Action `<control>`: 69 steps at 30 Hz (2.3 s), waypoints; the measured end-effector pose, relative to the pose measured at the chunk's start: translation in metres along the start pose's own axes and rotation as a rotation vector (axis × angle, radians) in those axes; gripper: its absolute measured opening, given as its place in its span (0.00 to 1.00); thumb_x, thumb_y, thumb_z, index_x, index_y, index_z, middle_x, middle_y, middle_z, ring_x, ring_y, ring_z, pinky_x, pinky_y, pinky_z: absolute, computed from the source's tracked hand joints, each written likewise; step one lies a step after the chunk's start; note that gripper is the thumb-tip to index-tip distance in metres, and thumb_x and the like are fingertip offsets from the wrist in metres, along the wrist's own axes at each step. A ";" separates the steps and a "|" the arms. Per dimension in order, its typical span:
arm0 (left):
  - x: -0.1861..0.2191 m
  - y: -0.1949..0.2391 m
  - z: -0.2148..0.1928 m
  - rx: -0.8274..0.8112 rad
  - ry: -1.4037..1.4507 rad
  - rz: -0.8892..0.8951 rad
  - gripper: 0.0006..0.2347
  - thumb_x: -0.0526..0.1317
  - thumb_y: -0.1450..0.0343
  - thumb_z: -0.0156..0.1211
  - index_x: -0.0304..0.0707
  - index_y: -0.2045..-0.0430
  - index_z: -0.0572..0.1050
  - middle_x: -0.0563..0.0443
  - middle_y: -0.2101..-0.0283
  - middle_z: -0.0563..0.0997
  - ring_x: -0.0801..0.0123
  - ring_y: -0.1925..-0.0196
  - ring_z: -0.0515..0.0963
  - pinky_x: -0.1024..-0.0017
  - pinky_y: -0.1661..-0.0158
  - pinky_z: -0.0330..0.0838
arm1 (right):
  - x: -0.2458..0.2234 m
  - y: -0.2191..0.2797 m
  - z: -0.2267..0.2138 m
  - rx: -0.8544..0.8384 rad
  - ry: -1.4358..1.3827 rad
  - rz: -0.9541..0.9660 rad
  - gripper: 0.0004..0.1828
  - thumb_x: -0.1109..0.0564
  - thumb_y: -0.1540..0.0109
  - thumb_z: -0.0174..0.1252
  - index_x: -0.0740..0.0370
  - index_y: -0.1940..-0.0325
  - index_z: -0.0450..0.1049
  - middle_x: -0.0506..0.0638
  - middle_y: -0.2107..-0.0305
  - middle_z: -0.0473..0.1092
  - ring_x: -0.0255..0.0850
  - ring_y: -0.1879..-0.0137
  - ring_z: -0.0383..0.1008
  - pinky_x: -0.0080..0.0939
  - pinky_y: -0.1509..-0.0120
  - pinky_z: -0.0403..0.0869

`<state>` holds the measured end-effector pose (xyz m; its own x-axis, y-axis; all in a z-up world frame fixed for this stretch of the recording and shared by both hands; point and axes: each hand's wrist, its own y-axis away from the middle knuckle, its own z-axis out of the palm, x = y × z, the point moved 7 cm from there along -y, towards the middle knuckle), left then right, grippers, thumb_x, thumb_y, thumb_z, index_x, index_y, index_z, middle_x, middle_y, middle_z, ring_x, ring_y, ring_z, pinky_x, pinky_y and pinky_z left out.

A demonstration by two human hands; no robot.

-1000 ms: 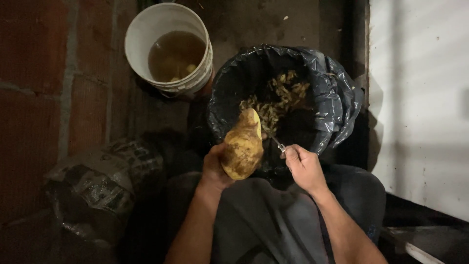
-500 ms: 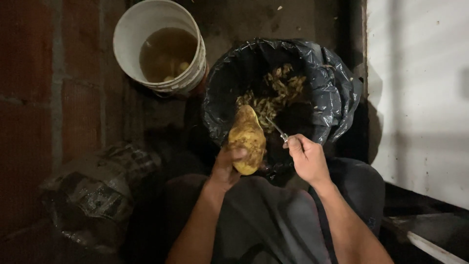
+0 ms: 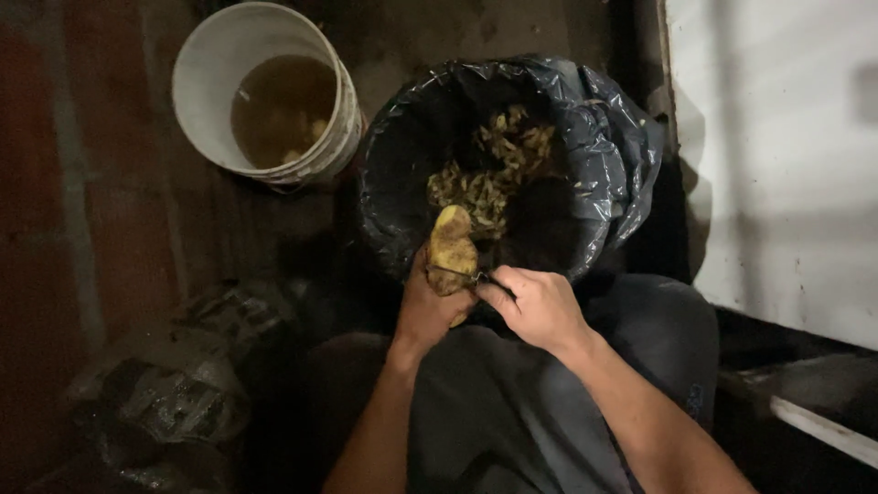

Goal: Peeling a potato with a hand peeler over a trash bag

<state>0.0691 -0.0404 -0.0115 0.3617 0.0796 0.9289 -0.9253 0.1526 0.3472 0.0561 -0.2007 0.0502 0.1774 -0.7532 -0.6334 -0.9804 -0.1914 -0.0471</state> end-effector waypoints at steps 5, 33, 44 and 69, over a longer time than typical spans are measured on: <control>-0.005 0.001 0.000 0.032 -0.132 -0.045 0.29 0.36 0.46 0.73 0.33 0.48 0.70 0.44 0.61 0.78 0.57 0.56 0.79 0.55 0.53 0.72 | 0.013 -0.013 0.008 0.042 0.091 -0.009 0.14 0.42 0.34 0.59 0.53 0.64 0.77 0.48 0.76 0.77 0.52 0.66 0.81 0.49 0.67 0.78; 0.005 0.009 -0.003 0.157 -0.675 -0.199 0.36 0.42 0.45 0.68 0.51 0.37 0.65 0.39 0.46 0.78 0.44 0.41 0.77 0.50 0.41 0.71 | 0.043 -0.041 0.009 -0.064 0.287 0.273 0.21 0.39 0.34 0.55 0.58 0.67 0.77 0.59 0.77 0.77 0.64 0.66 0.80 0.63 0.61 0.77; 0.007 0.009 -0.023 0.163 -0.345 -0.123 0.39 0.43 0.44 0.71 0.40 0.34 0.64 0.37 0.46 0.77 0.51 0.42 0.76 0.52 0.43 0.68 | 0.028 -0.017 0.009 0.012 -0.081 0.076 0.14 0.41 0.34 0.56 0.49 0.66 0.75 0.52 0.76 0.78 0.55 0.64 0.81 0.53 0.64 0.78; -0.025 0.008 -0.041 0.093 0.147 -0.141 0.29 0.38 0.37 0.73 0.34 0.40 0.69 0.37 0.52 0.80 0.48 0.48 0.80 0.47 0.44 0.72 | 0.021 -0.023 -0.004 -0.022 -0.256 0.111 0.19 0.40 0.31 0.54 0.52 0.69 0.77 0.54 0.81 0.76 0.56 0.69 0.81 0.50 0.68 0.77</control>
<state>0.0573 -0.0006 -0.0370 0.4950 0.2079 0.8437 -0.8683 0.0818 0.4892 0.0826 -0.2145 0.0410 0.0386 -0.5871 -0.8086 -0.9901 -0.1319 0.0485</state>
